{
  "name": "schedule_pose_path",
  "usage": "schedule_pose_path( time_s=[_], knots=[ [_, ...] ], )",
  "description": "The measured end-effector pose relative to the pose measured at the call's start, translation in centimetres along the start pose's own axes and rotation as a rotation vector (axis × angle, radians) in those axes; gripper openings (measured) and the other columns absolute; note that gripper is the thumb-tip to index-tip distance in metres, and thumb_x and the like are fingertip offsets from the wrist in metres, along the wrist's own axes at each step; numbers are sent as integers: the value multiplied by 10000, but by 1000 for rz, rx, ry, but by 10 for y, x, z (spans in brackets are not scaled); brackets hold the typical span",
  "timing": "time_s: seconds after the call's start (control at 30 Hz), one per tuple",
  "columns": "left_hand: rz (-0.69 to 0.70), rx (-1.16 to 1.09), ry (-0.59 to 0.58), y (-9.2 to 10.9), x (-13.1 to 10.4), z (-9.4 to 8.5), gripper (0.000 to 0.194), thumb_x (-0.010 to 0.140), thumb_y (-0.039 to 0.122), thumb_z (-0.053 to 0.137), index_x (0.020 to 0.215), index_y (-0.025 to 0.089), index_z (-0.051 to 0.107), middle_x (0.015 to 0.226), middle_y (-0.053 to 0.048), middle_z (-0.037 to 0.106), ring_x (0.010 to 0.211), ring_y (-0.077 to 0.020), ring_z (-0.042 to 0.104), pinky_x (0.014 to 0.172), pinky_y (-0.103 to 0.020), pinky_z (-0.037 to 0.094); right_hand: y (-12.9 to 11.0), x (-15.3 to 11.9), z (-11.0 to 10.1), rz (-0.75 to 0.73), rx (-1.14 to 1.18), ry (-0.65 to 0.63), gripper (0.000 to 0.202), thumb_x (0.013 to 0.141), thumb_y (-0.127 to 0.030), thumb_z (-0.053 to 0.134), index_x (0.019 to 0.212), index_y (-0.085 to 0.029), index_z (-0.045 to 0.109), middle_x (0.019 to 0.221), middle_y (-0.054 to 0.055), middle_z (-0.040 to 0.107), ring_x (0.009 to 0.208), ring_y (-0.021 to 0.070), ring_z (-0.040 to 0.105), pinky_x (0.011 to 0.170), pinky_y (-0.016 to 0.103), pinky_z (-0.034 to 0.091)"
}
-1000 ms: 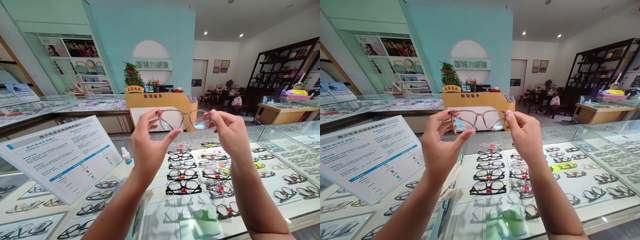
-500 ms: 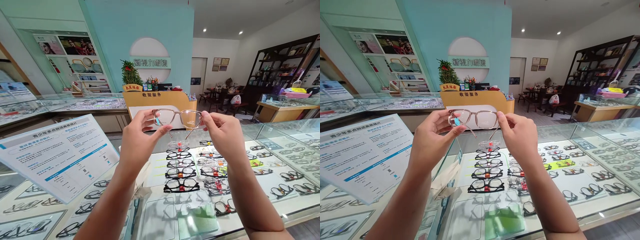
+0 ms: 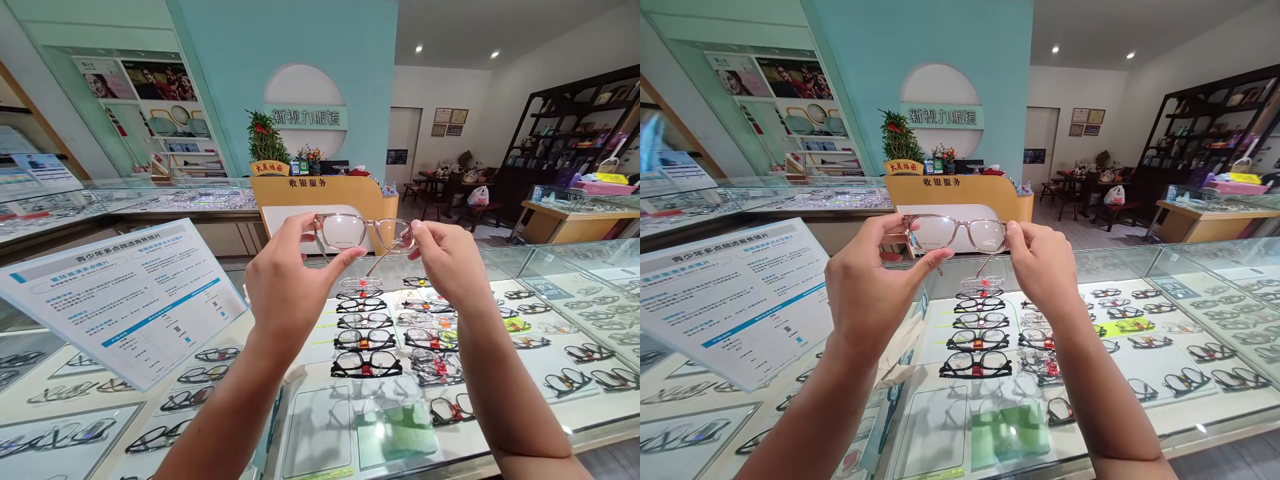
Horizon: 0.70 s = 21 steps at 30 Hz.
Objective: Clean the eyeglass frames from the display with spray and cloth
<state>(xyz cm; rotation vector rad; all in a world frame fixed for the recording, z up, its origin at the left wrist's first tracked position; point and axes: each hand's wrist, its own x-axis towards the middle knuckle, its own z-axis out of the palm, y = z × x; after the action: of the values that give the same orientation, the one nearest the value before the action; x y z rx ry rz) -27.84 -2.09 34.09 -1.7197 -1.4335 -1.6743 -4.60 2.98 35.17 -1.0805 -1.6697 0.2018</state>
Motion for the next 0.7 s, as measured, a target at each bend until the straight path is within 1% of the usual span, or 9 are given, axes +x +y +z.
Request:
schedule_pose_path(
  time_s=[0.13, 0.2, 0.27, 0.33, 0.4, 0.47, 0.57, 0.63, 0.7],
  knots=[
    [36, 15, 33, 2, -1, 0, 747, 771, 763, 958, 1293, 267, 756, 1196, -84, 852, 1036, -315, 813, 949, -446, 653, 0, 1, -1, 55, -12, -45, 523, 1131, -536, 529, 782, -241, 783, 724, 65, 773, 679, 232, 690, 689, 383, 448],
    [55, 5, 39, 2, -1, 0, 746, 783, 759, 950, 1306, 265, 754, 1207, -85, 850, 1061, -316, 815, 1006, -456, 653, 0, 2, -1, 67, -6, -65, 502, 1133, -503, 522, 804, -238, 793, 751, 64, 790, 684, 229, 696, 690, 382, 449],
    [84, -22, 44, -1, 0, 2, 756, 800, 742, 947, 1344, 259, 744, 1245, -93, 840, 1132, -329, 813, 1073, -473, 645, 0, 1, -1, 52, 18, -65, 499, 1139, -497, 512, 825, -235, 799, 754, 59, 790, 679, 218, 687, 667, 369, 434],
    [139, -61, 71, -7, 3, 5, 783, 808, 725, 951, 1389, 250, 726, 1296, -104, 828, 1221, -346, 801, 1131, -497, 632, -1, 0, -2, 4, 47, -33, 509, 1149, -509, 504, 843, -229, 800, 746, 51, 778, 662, 200, 661, 641, 355, 414],
    [203, -117, 106, -16, 6, 11, 806, 812, 702, 961, 1424, 244, 706, 1354, -112, 814, 1287, -350, 787, 1173, -508, 622, -3, -1, -2, -62, 78, 27, 494, 1152, -521, 515, 891, -223, 809, 773, 44, 781, 658, 181, 643, 639, 345, 423],
    [252, -199, 123, -25, 10, 18, 811, 821, 660, 975, 1456, 245, 687, 1412, -115, 792, 1342, -340, 769, 1203, -498, 616, -4, -2, 0, -118, 112, 95, 439, 1144, -520, 543, 991, -224, 829, 840, 46, 808, 702, 181, 672, 666, 341, 463],
    [283, -334, 112, -37, 14, 28, 817, 838, 581, 995, 1511, 264, 657, 1477, -113, 751, 1418, -331, 732, 1242, -483, 604, -6, -2, 2, -159, 151, 163, 367, 1128, -494, 582, 1128, -231, 838, 940, 59, 847, 795, 201, 750, 728, 356, 531],
    [295, -400, 106, -43, 15, 36, 830, 844, 562, 997, 1541, 287, 639, 1505, -111, 731, 1443, -329, 715, 1270, -495, 587, -7, -2, 3, -173, 163, 184, 345, 1118, -478, 600, 1158, -232, 839, 975, 67, 862, 817, 208, 776, 756, 370, 562],
    [313, -452, 116, -49, 16, 42, 849, 844, 580, 991, 1559, 307, 623, 1520, -110, 718, 1447, -325, 710, 1283, -510, 576, -7, -2, 4, -198, 178, 195, 329, 1108, -465, 614, 1170, -233, 838, 1006, 74, 871, 827, 210, 787, 765, 375, 583]
  ],
)
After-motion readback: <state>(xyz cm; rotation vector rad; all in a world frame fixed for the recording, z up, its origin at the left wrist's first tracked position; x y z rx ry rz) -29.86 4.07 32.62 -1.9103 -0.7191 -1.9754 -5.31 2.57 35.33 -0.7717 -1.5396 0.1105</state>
